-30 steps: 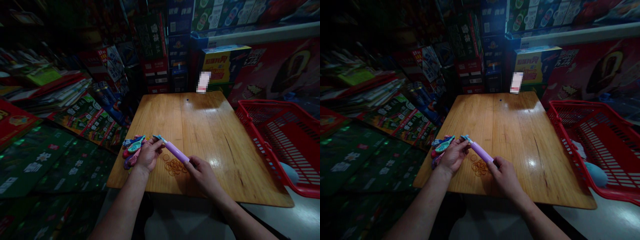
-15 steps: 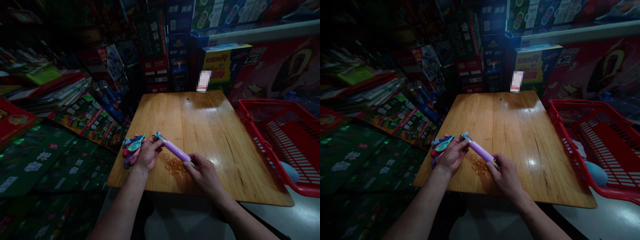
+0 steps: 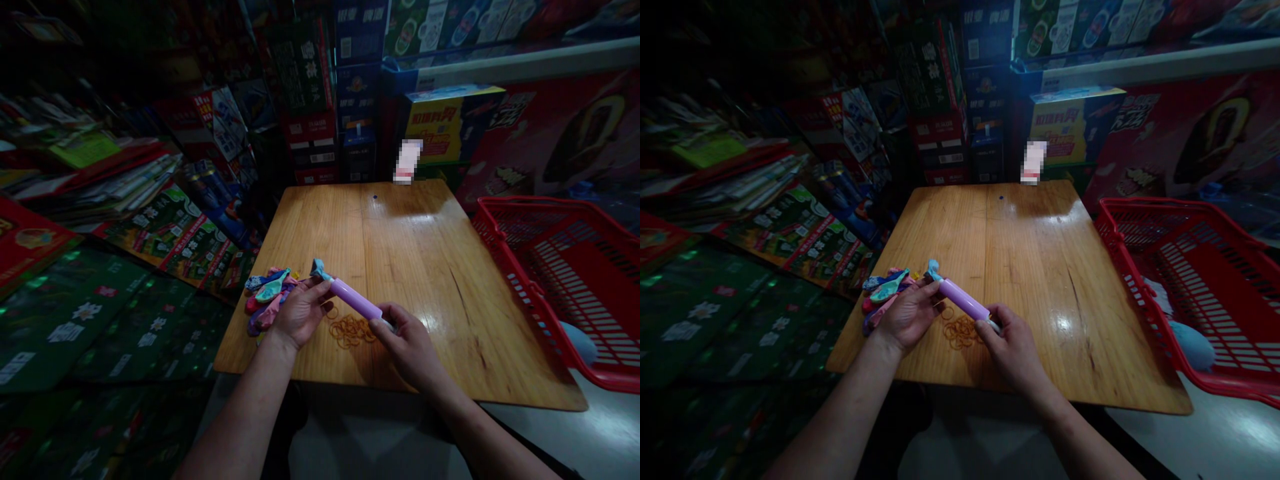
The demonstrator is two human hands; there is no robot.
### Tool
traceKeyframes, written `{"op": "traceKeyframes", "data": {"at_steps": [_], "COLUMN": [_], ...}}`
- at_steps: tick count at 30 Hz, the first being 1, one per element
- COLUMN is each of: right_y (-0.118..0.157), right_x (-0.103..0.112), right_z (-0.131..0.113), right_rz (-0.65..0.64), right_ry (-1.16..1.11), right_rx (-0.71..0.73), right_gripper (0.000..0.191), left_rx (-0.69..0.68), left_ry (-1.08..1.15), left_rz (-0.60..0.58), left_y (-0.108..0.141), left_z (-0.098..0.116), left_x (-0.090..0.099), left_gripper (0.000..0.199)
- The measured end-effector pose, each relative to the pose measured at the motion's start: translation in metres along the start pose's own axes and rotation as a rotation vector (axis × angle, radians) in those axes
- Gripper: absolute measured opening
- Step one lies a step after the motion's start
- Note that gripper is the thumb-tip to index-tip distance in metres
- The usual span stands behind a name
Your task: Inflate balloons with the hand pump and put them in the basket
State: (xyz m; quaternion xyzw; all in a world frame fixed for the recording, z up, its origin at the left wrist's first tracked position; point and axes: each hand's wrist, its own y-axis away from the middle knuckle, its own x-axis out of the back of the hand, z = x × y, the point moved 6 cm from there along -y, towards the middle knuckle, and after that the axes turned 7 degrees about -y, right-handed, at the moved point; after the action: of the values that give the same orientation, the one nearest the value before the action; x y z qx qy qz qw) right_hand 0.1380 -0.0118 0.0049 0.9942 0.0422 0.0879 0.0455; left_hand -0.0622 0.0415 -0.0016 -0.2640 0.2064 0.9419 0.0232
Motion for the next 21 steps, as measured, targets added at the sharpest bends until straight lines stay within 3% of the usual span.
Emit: {"op": "traceKeyframes", "data": {"at_steps": [6, 12, 17, 21], "right_y": [0.0, 0.001, 0.0, -0.003], "right_x": [0.002, 0.004, -0.001, -0.003], "right_z": [-0.002, -0.008, -0.003, 0.001], "right_rz": [0.035, 0.072, 0.084, 0.088], "right_ry": [0.135, 0.254, 0.275, 0.271], "right_rx": [0.065, 0.181, 0.2, 0.196], "right_gripper": [0.021, 0.017, 0.02, 0.02], "left_rx": [0.062, 0.091, 0.023, 0.018], "left_ry": [-0.057, -0.065, 0.046, 0.039], "left_rz": [-0.052, -0.031, 0.059, 0.045], "left_y": [0.004, 0.006, 0.001, -0.002], "left_z": [0.0, -0.001, -0.006, -0.009], "left_x": [-0.002, 0.0, 0.002, -0.002], "left_gripper": [0.017, 0.025, 0.024, 0.028]}}
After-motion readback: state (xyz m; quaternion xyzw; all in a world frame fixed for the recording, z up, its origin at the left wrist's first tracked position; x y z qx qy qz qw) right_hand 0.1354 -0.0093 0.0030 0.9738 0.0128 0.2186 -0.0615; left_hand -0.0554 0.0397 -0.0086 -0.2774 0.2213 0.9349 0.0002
